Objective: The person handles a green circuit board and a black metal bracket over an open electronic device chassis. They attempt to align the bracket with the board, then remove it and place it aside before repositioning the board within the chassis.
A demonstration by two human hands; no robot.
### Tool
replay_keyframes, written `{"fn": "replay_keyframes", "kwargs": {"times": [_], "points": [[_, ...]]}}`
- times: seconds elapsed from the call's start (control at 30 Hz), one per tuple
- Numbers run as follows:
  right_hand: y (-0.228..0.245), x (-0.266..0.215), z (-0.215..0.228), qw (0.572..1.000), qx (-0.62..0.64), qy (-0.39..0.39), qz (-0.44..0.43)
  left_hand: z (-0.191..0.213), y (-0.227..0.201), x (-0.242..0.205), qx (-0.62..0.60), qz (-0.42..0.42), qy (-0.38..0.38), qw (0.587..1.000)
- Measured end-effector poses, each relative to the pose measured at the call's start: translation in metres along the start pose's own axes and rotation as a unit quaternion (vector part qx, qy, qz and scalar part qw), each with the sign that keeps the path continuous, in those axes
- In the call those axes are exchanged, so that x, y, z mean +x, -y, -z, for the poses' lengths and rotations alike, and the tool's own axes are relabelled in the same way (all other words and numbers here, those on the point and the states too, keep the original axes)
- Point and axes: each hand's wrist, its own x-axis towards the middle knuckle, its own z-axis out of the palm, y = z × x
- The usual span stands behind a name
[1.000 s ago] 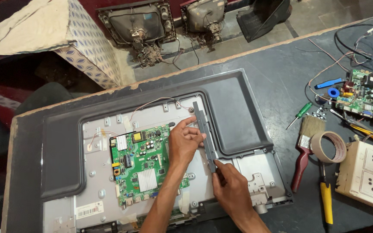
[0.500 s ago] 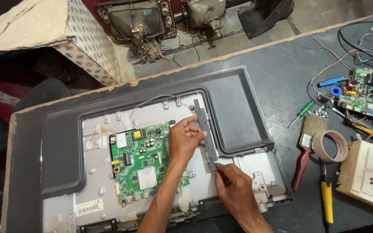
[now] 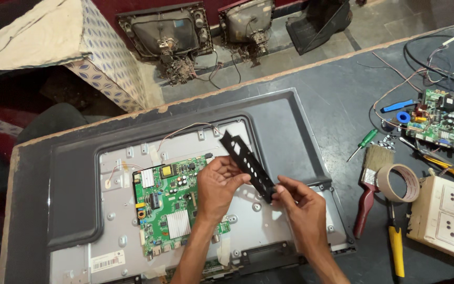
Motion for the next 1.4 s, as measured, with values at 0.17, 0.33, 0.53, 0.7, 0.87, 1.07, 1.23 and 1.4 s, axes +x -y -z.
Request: {"fn": "replay_keyframes", "kwargs": {"times": [0.17,0.33,0.53,0.7,0.87,1.07,1.23,1.4], "points": [[0.004,0.007,0.005,0.999,-0.041,0.022,0.009,0.006,-0.001,-0.011,-0.058,-0.004,-0.017,0.998],[0.001,0.005,0.006,0.996,-0.058,0.058,0.036,0.009,0.0,-0.014,-0.061,-0.007,-0.016,0.998],[-0.006,0.001,0.004,0.997,-0.05,0.06,0.017,0.011,0.001,-0.01,-0.043,0.003,-0.018,0.999],[-0.013,-0.002,0.001,0.997,-0.028,0.069,0.023,0.013,0.002,-0.004,-0.051,0.019,-0.013,0.998],[-0.009,-0.004,0.0,0.997,-0.045,0.059,-0.008,0.014,0.0,-0.003,-0.033,0.036,-0.02,0.999],[-0.014,-0.003,-0.001,0.996,-0.063,0.064,0.0,0.014,-0.001,-0.001,-0.034,0.056,-0.03,0.997],[-0.028,-0.003,-0.002,0.995,-0.068,0.067,0.0,0.016,0.005,0.005,-0.023,0.087,-0.028,0.996],[-0.038,-0.009,-0.003,0.994,-0.095,0.057,-0.018,0.017,0.015,0.014,0.017,0.155,-0.035,0.987]]}}
